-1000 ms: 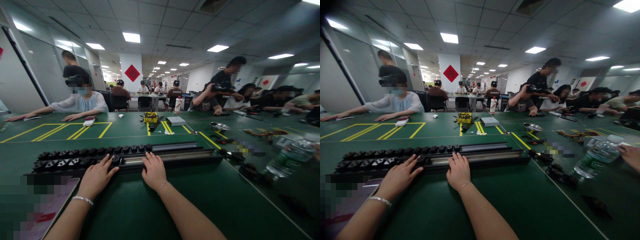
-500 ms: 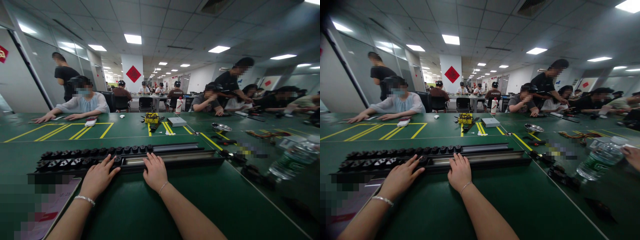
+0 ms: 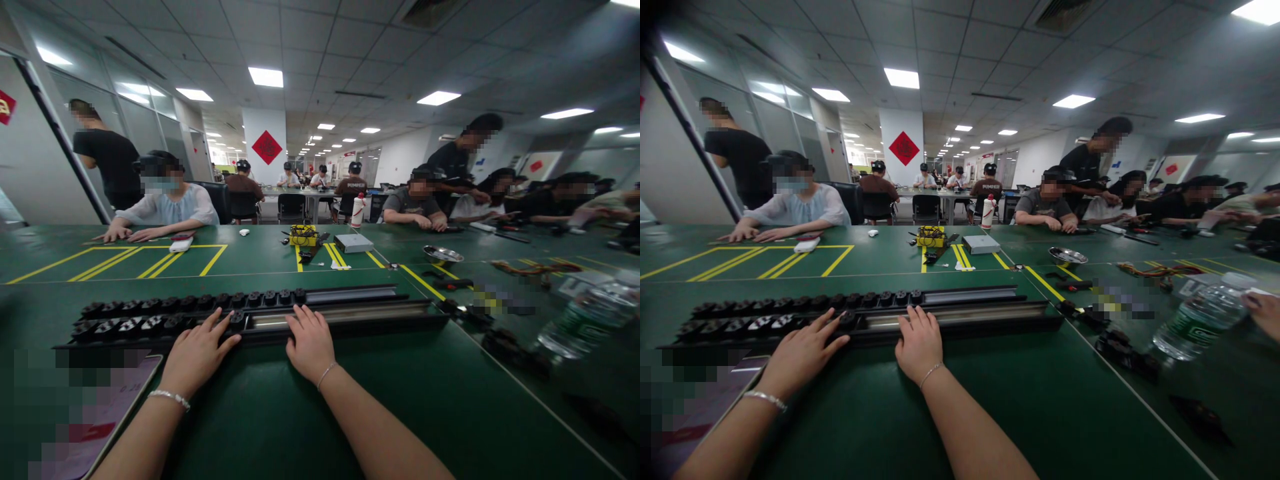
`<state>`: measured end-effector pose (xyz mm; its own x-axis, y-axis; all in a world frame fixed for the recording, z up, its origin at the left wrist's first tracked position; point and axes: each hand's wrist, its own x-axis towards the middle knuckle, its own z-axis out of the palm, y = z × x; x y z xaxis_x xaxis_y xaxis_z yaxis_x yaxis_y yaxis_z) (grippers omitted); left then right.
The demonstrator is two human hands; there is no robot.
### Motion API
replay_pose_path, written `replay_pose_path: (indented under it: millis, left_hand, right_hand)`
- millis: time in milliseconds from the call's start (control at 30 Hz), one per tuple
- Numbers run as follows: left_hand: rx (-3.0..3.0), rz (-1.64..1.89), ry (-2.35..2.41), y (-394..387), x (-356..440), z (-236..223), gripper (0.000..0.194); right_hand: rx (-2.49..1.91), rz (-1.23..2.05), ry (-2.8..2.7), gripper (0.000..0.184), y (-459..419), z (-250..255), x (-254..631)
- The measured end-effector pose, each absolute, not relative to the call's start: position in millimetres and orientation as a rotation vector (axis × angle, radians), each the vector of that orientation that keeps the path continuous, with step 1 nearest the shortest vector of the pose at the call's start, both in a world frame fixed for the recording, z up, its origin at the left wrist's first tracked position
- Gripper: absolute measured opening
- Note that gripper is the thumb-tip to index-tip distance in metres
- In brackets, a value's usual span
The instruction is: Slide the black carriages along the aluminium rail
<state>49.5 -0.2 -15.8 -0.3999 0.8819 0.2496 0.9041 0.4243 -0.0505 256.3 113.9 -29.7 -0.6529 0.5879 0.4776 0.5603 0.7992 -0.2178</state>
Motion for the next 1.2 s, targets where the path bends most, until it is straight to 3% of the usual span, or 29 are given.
replay_pose_path:
  millis: [1200]
  left_hand:
    - [-1.528, -0.177, -2.443, 1.3, 49.0, -19.6, 0.058]
  right_hand:
    - [-0.843, 0.109, -2.432, 0.045, 114.0, -29.2, 255.8]
